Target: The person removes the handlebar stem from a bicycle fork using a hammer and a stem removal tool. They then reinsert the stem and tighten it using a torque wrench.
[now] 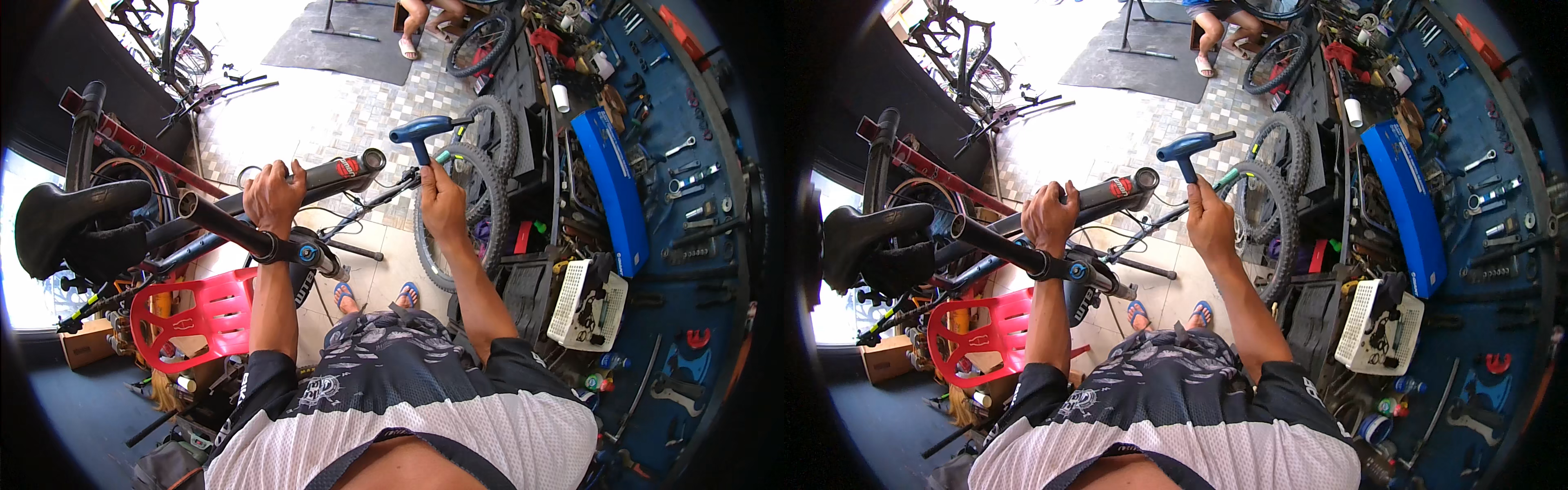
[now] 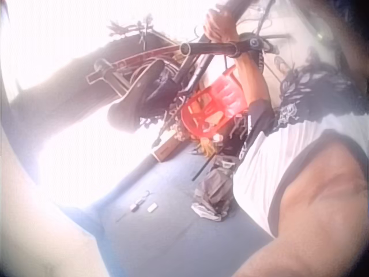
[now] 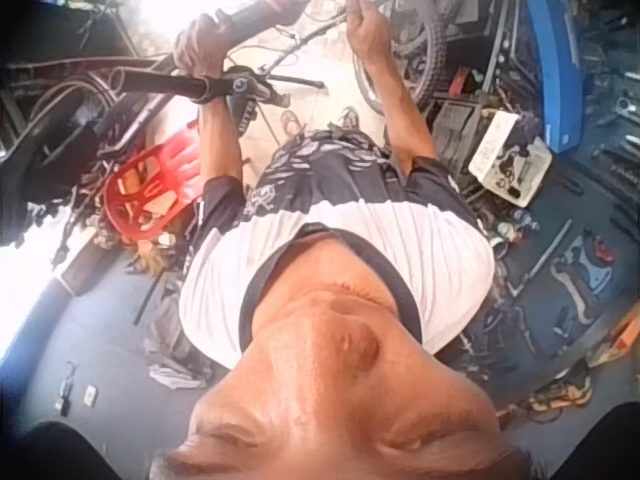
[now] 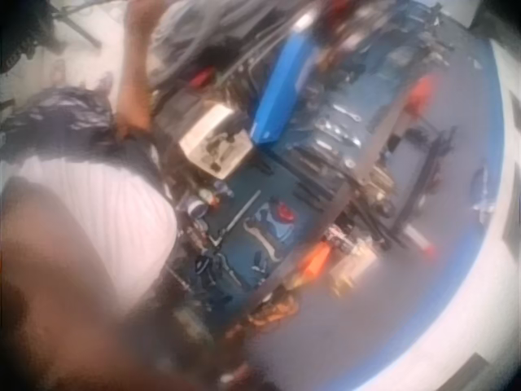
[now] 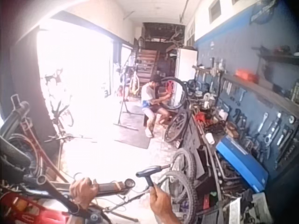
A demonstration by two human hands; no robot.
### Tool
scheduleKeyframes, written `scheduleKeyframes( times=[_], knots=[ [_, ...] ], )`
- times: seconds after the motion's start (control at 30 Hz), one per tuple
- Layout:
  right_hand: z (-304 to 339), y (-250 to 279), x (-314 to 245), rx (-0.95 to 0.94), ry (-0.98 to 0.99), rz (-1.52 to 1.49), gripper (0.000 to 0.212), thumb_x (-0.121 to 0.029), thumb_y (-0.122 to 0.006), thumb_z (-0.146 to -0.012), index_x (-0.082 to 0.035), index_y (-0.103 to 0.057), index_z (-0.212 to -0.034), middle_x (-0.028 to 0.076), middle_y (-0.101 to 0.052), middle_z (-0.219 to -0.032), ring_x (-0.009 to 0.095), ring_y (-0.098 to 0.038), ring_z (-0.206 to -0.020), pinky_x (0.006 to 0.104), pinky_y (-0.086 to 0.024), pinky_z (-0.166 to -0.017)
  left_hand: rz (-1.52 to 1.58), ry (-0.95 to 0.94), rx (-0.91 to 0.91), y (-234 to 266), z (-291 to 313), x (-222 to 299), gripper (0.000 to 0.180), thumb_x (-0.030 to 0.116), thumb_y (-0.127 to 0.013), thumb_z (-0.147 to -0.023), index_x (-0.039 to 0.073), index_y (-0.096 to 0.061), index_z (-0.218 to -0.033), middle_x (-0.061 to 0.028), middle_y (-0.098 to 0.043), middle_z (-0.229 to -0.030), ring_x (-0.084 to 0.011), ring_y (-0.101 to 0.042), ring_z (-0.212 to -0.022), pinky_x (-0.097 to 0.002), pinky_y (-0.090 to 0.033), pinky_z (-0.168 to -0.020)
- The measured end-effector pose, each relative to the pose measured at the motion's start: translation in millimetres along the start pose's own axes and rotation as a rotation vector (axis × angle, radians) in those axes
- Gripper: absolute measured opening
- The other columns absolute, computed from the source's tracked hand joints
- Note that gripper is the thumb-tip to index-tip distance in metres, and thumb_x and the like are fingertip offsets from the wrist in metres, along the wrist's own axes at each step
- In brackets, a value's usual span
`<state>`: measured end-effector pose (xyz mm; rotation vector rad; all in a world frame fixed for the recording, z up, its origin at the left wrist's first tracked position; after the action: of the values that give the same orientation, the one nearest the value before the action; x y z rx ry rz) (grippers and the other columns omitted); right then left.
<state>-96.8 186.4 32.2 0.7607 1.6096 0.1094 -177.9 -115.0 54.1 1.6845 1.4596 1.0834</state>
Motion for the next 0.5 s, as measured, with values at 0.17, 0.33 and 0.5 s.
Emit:
scheduleKeyframes(
  times=[0.17,0.33,0.5],
  knots=[
    [-7,-8,-9,-0.16,0.104,0.212,0.031,-0.03,-0.056,-0.111,-0.003,-0.069,-0.12,0.025,-0.068,-0.078,0.049,-0.069,-0.077,0.0538,-0.052,-0.067,0.012,-0.006,-0.011,1,1,1,0.036,0.04,-0.065,-0.098,0.009,-0.072,-0.084,-0.0126,-0.075,-0.086,-0.0359,-0.072,-0.081,-0.0485,-0.053,-0.088],
    [-14,1,-7,-0.11,0.072,0.099,0.03,-0.032,-0.058,-0.109,-0.006,-0.069,-0.119,0.026,-0.07,-0.084,0.049,-0.07,-0.082,0.0558,-0.054,-0.07,-0.003,-0.012,0.019,3,1,1,0.036,0.04,-0.065,-0.097,0.009,-0.072,-0.081,-0.0108,-0.075,-0.084,-0.0336,-0.072,-0.078,-0.0465,-0.052,-0.084],
    [-6,-5,-6,-0.11,0.151,0.13,0.036,-0.03,-0.062,-0.108,-0.001,-0.071,-0.126,0.027,-0.074,-0.097,0.047,-0.072,-0.088,0.0513,-0.058,-0.074,-0.008,-0.053,0.071,0,0,1,0.035,0.04,-0.067,-0.095,0.011,-0.072,-0.078,-0.0089,-0.075,-0.082,-0.0317,-0.071,-0.075,-0.0444,-0.052,-0.078]
  ],
)
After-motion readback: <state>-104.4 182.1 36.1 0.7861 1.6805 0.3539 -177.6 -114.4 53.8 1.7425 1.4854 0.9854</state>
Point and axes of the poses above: each hand's wrist, its own z-axis away from the middle knuckle, its own y-axis out of the back of the hand, x = y × z, the point moved 4 cm from there along -z, towards the middle knuckle
